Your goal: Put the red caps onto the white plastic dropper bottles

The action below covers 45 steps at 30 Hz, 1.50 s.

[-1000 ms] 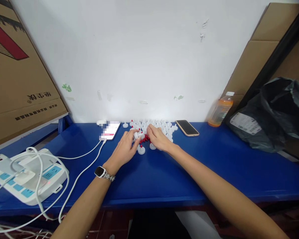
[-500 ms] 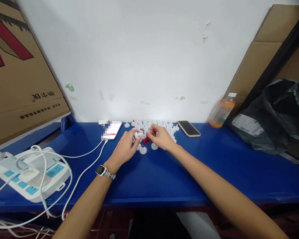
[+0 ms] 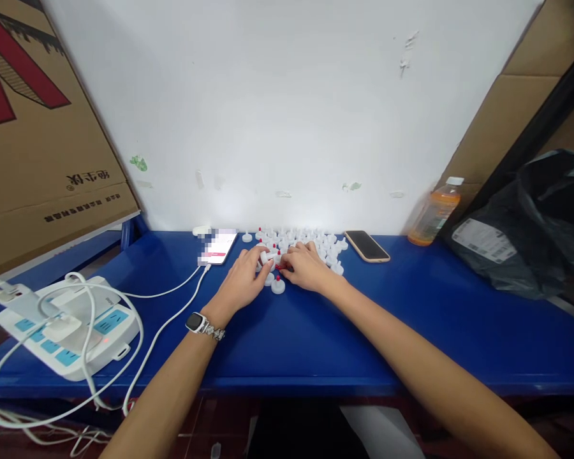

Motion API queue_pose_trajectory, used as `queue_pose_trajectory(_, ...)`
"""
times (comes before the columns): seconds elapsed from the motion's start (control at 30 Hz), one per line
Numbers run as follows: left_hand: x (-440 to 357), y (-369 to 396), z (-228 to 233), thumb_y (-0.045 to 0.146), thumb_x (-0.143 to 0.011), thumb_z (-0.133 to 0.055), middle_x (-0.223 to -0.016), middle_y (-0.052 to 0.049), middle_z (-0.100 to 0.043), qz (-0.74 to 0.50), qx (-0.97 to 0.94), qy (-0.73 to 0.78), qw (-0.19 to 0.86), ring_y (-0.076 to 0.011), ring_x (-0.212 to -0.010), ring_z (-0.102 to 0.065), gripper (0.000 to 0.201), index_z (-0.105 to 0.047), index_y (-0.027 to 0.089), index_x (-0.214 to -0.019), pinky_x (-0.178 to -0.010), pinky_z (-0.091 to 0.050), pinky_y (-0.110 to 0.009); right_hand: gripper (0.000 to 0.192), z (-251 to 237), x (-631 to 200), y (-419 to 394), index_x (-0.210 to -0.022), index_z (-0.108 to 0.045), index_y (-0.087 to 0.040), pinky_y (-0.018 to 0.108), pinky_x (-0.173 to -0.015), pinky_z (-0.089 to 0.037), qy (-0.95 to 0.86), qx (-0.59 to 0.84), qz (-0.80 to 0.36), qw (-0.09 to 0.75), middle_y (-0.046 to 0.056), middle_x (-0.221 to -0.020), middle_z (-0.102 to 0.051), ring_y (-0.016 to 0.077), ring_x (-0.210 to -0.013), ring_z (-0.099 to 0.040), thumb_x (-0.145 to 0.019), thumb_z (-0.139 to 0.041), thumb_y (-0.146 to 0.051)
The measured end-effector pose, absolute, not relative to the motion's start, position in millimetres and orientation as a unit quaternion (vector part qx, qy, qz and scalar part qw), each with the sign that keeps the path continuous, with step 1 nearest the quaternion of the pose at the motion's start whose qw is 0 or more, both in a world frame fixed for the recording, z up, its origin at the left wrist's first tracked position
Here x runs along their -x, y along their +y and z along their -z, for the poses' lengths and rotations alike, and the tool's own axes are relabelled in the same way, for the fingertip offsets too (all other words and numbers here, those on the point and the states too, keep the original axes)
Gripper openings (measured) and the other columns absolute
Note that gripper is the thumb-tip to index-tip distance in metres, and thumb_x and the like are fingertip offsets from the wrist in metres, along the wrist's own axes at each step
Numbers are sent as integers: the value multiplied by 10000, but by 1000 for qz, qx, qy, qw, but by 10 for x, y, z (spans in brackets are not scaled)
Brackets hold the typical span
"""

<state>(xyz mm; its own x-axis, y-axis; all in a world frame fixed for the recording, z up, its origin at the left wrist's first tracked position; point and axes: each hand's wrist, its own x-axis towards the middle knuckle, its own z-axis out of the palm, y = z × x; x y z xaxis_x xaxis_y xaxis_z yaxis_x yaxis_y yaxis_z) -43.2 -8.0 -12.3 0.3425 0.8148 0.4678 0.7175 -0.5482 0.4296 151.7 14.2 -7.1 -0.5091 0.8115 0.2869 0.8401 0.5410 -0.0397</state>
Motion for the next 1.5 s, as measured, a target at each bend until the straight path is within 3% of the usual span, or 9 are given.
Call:
queue_pose_trajectory(0.23,435,-75,125,469,-1000,-378,-1004,-77,-592,-327,-817,468,82,-236,-955,-572,400,-515,206,-1269,-846,-478,-373,112,27,-1502,101,-805,-619,-179,419,-901,-310,-859,484,35,163,97,-892,-680,262,-954,-549,-851,-561,-263)
queue_pose_trajectory(0.33,424,-90,114,459,-1008,-368,-1029,-79,-590,-327,-821,461,80,-233,-972,-567,396,-508,198,-1271,-863,-472,-372,80,-7,-1521,80,-812,-570,-198,371,-852,-360,-822,497,-47,274,48,-838,-663,215,-874,-568,-847,-545,-266)
queue_pose_trajectory(0.47,384,-128,98,455,-1016,-355,-1002,-72,-575,-327,-828,450,79,-231,-960,-564,395,-494,206,-1289,-871,-469,-381,97,18,-1485,97,-874,-505,-222,295,-667,-414,-711,486,-256,438,-14,-728,-596,161,-689,-566,-887,-477,-314)
queue_pose_trajectory(0.6,345,-144,103,458,-1018,-356,-1023,-84,-570,-334,-831,440,67,-236,-968,-564,409,-479,200,-1309,-873,-470,-393,159,101,-1366,101,-869,-477,-230,276,-599,-411,-642,438,-358,518,-53,-657,-525,139,-597,-527,-891,-493,-386)
queue_pose_trajectory(0.83,334,-139,109,425,-1021,-363,-1079,-101,-587,-345,-819,457,37,-244,-978,-574,378,-469,194,-1301,-855,-475,-397,200,140,-1254,43,-851,-480,-229,274,-589,-406,-611,426,-367,558,-49,-665,-526,135,-597,-505,-884,-527,-421)
queue_pose_trajectory(1.13,347,-146,118,421,-1024,-363,-1115,-101,-583,-366,-825,426,60,-235,-1015,-578,370,-450,190,-1300,-917,-472,-396,363,54,-1338,-38,-736,-428,-217,263,-620,-351,-710,407,-287,498,-48,-656,-428,125,-621,-418,-972,-407,-493)
queue_pose_trajectory(1.5,330,-211,72,388,-1033,-335,-1188,-129,-544,-366,-852,370,56,-238,-1066,-571,339,-429,175,-1279,-939,-483,-399,491,59,-1261,-160,-679,-448,-203,264,-559,-314,-694,392,-282,535,-32,-601,-400,121,-566,-377,-978,-346,-579)
